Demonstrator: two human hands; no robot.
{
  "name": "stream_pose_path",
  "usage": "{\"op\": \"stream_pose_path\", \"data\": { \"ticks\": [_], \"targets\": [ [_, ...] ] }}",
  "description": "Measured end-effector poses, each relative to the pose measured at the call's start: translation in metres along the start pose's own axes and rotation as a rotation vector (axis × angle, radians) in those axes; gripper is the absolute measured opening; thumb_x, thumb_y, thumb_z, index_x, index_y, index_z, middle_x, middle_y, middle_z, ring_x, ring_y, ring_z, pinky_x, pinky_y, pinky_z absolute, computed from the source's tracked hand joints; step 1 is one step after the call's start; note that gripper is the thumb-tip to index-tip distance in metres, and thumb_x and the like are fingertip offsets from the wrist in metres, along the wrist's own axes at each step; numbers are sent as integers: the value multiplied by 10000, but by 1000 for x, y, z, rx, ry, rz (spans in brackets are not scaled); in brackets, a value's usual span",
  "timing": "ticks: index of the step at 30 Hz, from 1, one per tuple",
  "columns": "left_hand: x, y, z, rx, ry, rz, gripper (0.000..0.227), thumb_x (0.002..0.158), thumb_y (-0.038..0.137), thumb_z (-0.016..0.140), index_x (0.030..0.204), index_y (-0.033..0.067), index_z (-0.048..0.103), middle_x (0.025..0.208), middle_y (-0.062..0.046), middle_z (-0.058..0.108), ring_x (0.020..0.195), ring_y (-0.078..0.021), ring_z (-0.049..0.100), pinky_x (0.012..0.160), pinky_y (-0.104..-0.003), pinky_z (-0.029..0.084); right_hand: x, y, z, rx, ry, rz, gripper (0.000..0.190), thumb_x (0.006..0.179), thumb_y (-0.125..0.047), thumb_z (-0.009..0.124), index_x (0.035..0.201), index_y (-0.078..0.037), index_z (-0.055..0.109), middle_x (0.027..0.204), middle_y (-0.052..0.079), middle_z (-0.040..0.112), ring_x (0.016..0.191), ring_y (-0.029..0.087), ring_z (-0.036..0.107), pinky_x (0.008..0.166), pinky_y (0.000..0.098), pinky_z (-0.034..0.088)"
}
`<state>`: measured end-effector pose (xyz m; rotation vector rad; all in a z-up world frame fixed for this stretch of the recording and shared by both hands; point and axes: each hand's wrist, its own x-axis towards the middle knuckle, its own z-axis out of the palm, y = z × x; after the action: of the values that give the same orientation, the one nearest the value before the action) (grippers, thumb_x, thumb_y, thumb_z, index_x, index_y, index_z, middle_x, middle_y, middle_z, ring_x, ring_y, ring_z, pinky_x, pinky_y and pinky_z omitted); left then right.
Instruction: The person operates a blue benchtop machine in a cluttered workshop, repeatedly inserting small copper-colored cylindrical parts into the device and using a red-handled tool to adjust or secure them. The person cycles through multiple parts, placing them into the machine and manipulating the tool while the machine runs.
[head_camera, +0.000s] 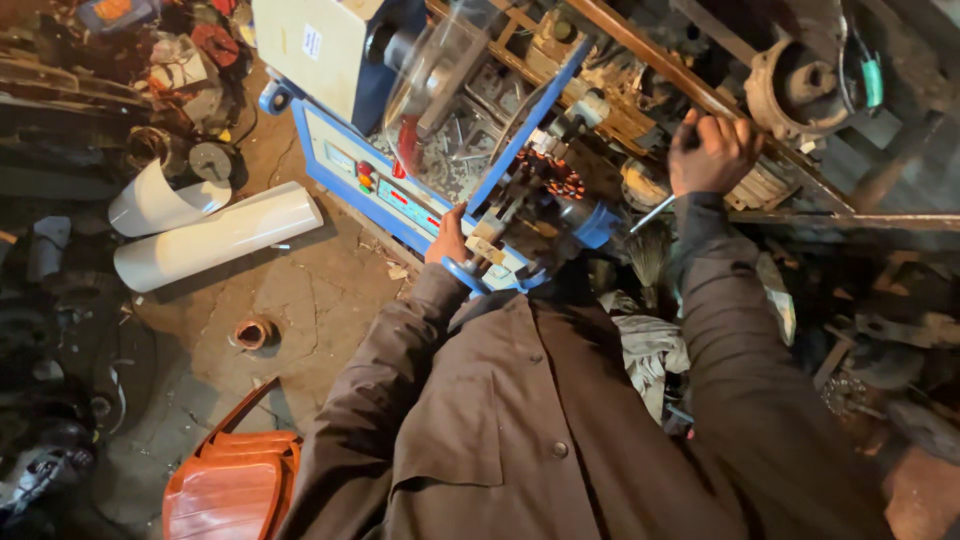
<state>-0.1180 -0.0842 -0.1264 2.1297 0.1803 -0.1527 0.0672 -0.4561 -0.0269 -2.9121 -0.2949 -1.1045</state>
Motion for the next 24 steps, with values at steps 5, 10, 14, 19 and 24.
{"op": "stream_pose_path", "data": {
  "ticks": [5, 10, 14, 19, 24],
  "targets": [
    [-2, 4, -5, 66, 30, 65, 851, 851, 439, 766, 1505, 61, 373, 1435, -200, 526, 1314, -399, 567, 995, -459, 516, -2, 2, 4, 23, -2, 19, 318, 1025, -193, 694, 739, -103, 587, 856, 67, 657, 928, 306, 601, 996, 510, 461],
    [-2, 6, -9, 71, -28, 17, 947, 766, 454, 807, 1494, 62, 345, 1440, -205, 508, 1289, -404, 560, 956, -473, 508, -4, 5, 7, 52, -2, 30, 355, 1038, -206, 713, 723, -106, 582, 827, 68, 648, 907, 309, 594, 995, 517, 450],
    [-2, 5, -10, 76, -24, 55, 971, 760, 436, 838, 1497, 51, 336, 1420, -225, 507, 1279, -420, 561, 972, -470, 512, 4, -7, -8, 199, 7, 89, 186, 1030, -204, 709, 865, -122, 683, 924, 45, 708, 983, 273, 637, 1045, 567, 387],
    [1, 4, -9, 90, -25, 44, 996, 729, 423, 879, 1480, 40, 348, 1391, -235, 513, 1201, -427, 595, 924, -474, 525, 1, -74, -60, 537, -112, 192, 194, 1003, -271, 748, 1092, -99, 735, 1080, 80, 701, 1085, 256, 655, 1027, 528, 434],
    [-1, 7, -8, 46, -16, -50, 961, 706, 450, 877, 1457, 73, 409, 1360, -192, 572, 1078, -384, 664, 882, -461, 544, 7, -131, -91, 920, -265, 185, 270, 996, -168, 784, 1237, -60, 724, 1199, 116, 730, 1120, 254, 704, 958, 368, 571]
  ]
}}
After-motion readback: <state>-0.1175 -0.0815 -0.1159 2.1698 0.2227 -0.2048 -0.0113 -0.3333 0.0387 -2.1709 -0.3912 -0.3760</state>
